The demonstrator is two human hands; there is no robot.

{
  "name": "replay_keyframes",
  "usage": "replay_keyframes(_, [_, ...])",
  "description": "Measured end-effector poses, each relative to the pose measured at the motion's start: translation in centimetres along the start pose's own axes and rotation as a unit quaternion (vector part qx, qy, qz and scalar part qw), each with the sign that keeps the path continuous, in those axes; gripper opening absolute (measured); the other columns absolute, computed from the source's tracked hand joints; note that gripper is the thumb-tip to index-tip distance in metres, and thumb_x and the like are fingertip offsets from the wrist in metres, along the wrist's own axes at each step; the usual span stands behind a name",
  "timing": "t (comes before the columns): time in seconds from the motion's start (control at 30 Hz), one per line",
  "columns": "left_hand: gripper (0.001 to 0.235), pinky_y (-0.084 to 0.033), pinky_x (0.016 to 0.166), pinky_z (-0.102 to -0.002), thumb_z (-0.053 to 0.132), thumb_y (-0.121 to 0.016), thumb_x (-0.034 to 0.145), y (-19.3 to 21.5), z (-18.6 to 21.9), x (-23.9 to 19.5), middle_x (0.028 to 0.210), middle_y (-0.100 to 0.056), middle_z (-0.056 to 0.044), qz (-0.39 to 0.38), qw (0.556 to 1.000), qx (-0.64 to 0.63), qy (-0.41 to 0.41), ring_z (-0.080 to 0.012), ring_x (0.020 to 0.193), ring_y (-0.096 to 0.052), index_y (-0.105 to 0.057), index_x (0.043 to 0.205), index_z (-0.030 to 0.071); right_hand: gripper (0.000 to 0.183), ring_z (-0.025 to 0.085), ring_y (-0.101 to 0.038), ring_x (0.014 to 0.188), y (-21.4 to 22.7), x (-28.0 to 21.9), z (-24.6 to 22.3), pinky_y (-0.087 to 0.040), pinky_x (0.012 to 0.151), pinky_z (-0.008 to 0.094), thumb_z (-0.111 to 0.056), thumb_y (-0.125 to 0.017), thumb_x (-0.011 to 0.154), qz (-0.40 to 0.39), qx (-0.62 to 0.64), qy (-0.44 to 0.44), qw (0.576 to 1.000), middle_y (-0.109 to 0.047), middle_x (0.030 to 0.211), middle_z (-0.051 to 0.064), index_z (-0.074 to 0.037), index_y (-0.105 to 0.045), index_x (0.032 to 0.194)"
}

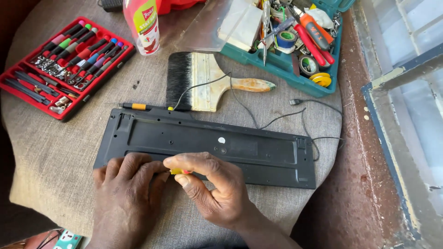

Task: A person disassembles a computer keyboard by removing screws from the back panel using a screwdriver.

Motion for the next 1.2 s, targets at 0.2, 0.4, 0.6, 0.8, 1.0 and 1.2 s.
replay_keyframes(0.2, [0.013, -0.041, 0.09, -0.051, 0.043, -0.07, 0.096, -1.3, -0.2, -0.4, 0.103, -0.064, 0.007, -0.019, 0.997, 0.07, 0.011, -0.0283, 0.096, -0.06, -0.072, 0.098, 0.031, 0.027, 0.032, -0.08, 0.107, 2.1, -2.4, 0.8, -0.072, 0.09, 0.035, -0.008, -0.062, 0.111, 0.196, 0.059, 0.027, 0.979, -0.076, 0.116, 0.025, -0.001, -0.056, 0.137])
replay_keyframes(0.4, [0.012, -0.037, 0.083, -0.048, 0.033, -0.07, 0.099, 0.1, -0.1, 0.9, 0.108, -0.063, -0.001, 0.028, 0.999, -0.017, 0.011, -0.0291, 0.089, -0.057, -0.067, 0.102, 0.022, 0.035, 0.032, -0.081, 0.102, 4.3, -4.9, 3.0, -0.074, 0.088, 0.041, -0.003, -0.063, 0.106, 0.308, -0.001, 0.023, 0.951, -0.074, 0.113, 0.026, 0.001, -0.054, 0.14])
replay_keyframes(0.6, [0.013, -0.035, 0.083, -0.047, 0.031, -0.066, 0.102, 1.1, -3.6, 8.6, 0.102, -0.064, 0.0, 0.056, 0.998, -0.003, 0.026, -0.0293, 0.09, -0.057, -0.071, 0.096, 0.02, 0.031, 0.025, -0.081, 0.088, 3.1, -5.9, 3.5, -0.071, 0.079, 0.031, 0.002, -0.064, 0.1, 0.326, -0.087, 0.021, 0.941, -0.074, 0.101, 0.021, -0.002, -0.06, 0.13])
replay_keyframes(0.8, [0.019, -0.034, 0.088, -0.052, 0.027, -0.064, 0.09, -4.7, -10.8, 16.9, 0.092, -0.067, 0.001, -0.015, 0.998, 0.057, 0.015, -0.0267, 0.102, -0.061, -0.083, 0.085, 0.027, 0.029, 0.023, -0.081, 0.087, 3.1, -5.5, 3.0, -0.071, 0.08, 0.03, 0.001, -0.066, 0.098, 0.318, -0.116, 0.028, 0.94, -0.077, 0.098, 0.018, 0.0, -0.061, 0.127])
replay_keyframes(1.0, [0.023, -0.036, 0.087, -0.051, 0.024, -0.063, 0.1, -2.5, -10.5, 16.4, 0.105, -0.072, 0.003, -0.049, 0.998, 0.04, 0.014, -0.0285, 0.094, -0.067, -0.086, 0.104, 0.026, 0.041, 0.027, -0.082, 0.087, 6.2, -8.2, 4.4, -0.072, 0.082, 0.032, -0.005, -0.071, 0.095, 0.372, -0.089, -0.02, 0.924, -0.075, 0.102, 0.024, -0.001, -0.062, 0.135])
replay_keyframes(1.2, [0.016, -0.033, 0.088, -0.048, 0.02, -0.073, 0.102, 2.3, -1.7, 11.8, 0.109, -0.072, 0.002, 0.048, 0.999, -0.022, -0.003, -0.0274, 0.1, -0.063, -0.082, 0.115, 0.024, 0.048, 0.027, -0.074, 0.089, 16.1, -12.4, 4.4, -0.066, 0.085, 0.035, -0.009, -0.071, 0.096, 0.423, -0.102, -0.128, 0.891, -0.071, 0.103, 0.023, 0.002, -0.059, 0.141])
Point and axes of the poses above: each hand's wrist, its own x-axis towards the middle knuckle, its own y-axis out of the back of the hand, z = x × y, the point moved 4 cm from there along x, towards the middle knuckle
